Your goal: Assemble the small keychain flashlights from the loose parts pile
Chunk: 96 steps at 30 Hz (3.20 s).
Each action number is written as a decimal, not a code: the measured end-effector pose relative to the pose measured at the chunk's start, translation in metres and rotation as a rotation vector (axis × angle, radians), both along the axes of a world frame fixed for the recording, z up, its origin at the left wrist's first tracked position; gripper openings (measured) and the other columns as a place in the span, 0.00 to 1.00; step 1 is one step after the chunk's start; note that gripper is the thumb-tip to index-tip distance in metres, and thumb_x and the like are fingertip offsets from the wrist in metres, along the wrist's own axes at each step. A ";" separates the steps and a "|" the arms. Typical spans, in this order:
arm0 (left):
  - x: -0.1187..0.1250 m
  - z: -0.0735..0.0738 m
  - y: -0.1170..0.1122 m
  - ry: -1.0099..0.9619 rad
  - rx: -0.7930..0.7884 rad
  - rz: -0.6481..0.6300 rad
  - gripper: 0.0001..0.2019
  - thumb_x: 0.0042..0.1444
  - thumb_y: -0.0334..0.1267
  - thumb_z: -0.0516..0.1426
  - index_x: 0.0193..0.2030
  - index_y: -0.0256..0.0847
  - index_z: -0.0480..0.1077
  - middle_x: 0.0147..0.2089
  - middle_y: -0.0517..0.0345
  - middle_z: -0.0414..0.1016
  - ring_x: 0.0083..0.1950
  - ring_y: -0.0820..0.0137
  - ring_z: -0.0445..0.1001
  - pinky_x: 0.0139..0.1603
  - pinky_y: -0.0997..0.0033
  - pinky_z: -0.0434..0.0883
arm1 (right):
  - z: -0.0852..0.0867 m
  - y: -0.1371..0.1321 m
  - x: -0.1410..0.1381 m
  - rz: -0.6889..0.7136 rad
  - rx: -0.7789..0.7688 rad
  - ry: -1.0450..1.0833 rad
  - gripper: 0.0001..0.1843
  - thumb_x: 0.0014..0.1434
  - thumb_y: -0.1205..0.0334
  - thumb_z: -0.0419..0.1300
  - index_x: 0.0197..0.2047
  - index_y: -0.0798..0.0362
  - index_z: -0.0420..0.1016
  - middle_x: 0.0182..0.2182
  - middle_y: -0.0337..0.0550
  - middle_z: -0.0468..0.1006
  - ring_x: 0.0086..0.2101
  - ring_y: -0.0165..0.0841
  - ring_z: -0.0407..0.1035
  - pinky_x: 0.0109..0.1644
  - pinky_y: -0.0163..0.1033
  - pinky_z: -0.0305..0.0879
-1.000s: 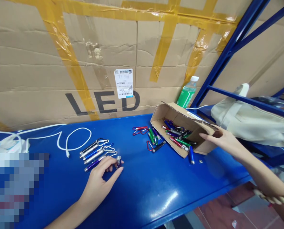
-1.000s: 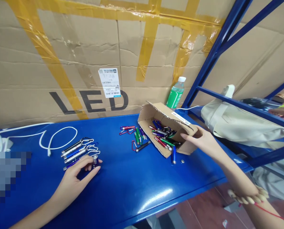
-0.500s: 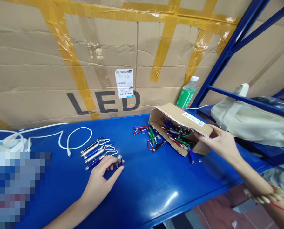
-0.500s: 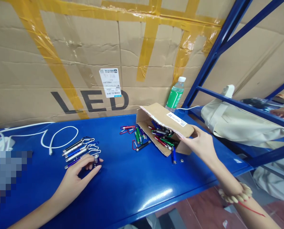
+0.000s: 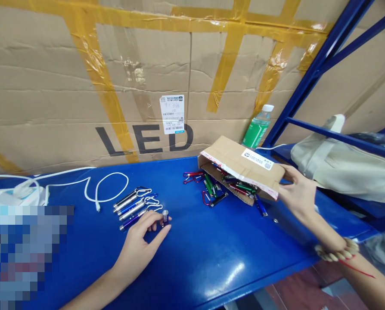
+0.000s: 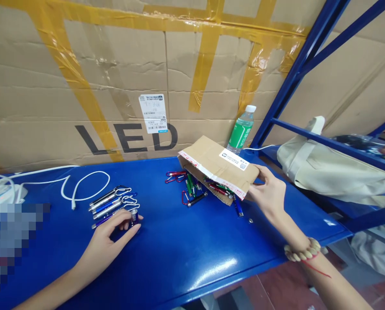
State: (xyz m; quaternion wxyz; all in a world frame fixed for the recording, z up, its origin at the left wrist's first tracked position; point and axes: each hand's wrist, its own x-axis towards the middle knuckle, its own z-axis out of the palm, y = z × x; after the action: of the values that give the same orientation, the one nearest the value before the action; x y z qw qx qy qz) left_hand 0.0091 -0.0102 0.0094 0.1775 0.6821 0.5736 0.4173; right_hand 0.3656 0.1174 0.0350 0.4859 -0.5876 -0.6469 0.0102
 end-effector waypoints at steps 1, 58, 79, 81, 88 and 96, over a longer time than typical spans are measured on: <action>0.000 0.000 0.000 -0.001 -0.002 0.001 0.06 0.54 0.39 0.56 0.33 0.41 0.72 0.29 0.59 0.71 0.27 0.72 0.65 0.29 0.76 0.66 | -0.002 0.002 0.000 0.003 0.012 0.007 0.27 0.38 0.53 0.59 0.42 0.57 0.73 0.35 0.48 0.79 0.34 0.43 0.75 0.38 0.44 0.72; 0.001 0.001 0.002 -0.010 0.003 0.015 0.05 0.53 0.38 0.57 0.30 0.40 0.71 0.30 0.57 0.74 0.26 0.72 0.65 0.28 0.75 0.67 | 0.005 0.022 0.013 0.024 0.101 0.099 0.27 0.38 0.57 0.63 0.43 0.59 0.72 0.35 0.52 0.78 0.36 0.44 0.73 0.36 0.43 0.72; 0.001 0.003 0.001 -0.016 -0.023 0.010 0.06 0.53 0.40 0.56 0.31 0.40 0.71 0.31 0.56 0.75 0.27 0.72 0.66 0.29 0.74 0.66 | 0.001 0.020 0.015 0.048 0.170 0.059 0.29 0.39 0.55 0.65 0.45 0.59 0.71 0.37 0.53 0.78 0.37 0.44 0.74 0.36 0.45 0.75; 0.001 0.003 0.001 -0.016 -0.026 0.006 0.06 0.54 0.40 0.56 0.31 0.40 0.71 0.31 0.56 0.74 0.27 0.72 0.65 0.29 0.74 0.66 | -0.004 0.020 0.015 0.055 0.184 0.056 0.29 0.40 0.55 0.65 0.45 0.59 0.71 0.38 0.53 0.78 0.37 0.45 0.74 0.36 0.45 0.75; 0.000 0.000 0.001 -0.013 -0.039 -0.001 0.06 0.54 0.39 0.56 0.31 0.40 0.71 0.31 0.57 0.73 0.28 0.72 0.64 0.29 0.74 0.65 | -0.012 0.022 0.022 0.059 0.309 0.082 0.31 0.39 0.55 0.67 0.47 0.57 0.70 0.41 0.54 0.77 0.39 0.46 0.74 0.33 0.45 0.76; 0.000 0.001 0.001 -0.027 -0.049 0.003 0.07 0.54 0.41 0.56 0.31 0.40 0.71 0.32 0.57 0.74 0.27 0.72 0.64 0.29 0.74 0.65 | -0.012 0.021 0.029 0.114 0.400 0.068 0.33 0.37 0.57 0.70 0.49 0.55 0.69 0.47 0.56 0.76 0.43 0.46 0.73 0.33 0.48 0.76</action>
State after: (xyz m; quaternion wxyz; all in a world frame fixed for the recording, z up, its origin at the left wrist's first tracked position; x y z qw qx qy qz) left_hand 0.0091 -0.0092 0.0102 0.2013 0.6711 0.5822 0.4126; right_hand 0.3944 0.1384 0.0233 0.6130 -0.4411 -0.6516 -0.0710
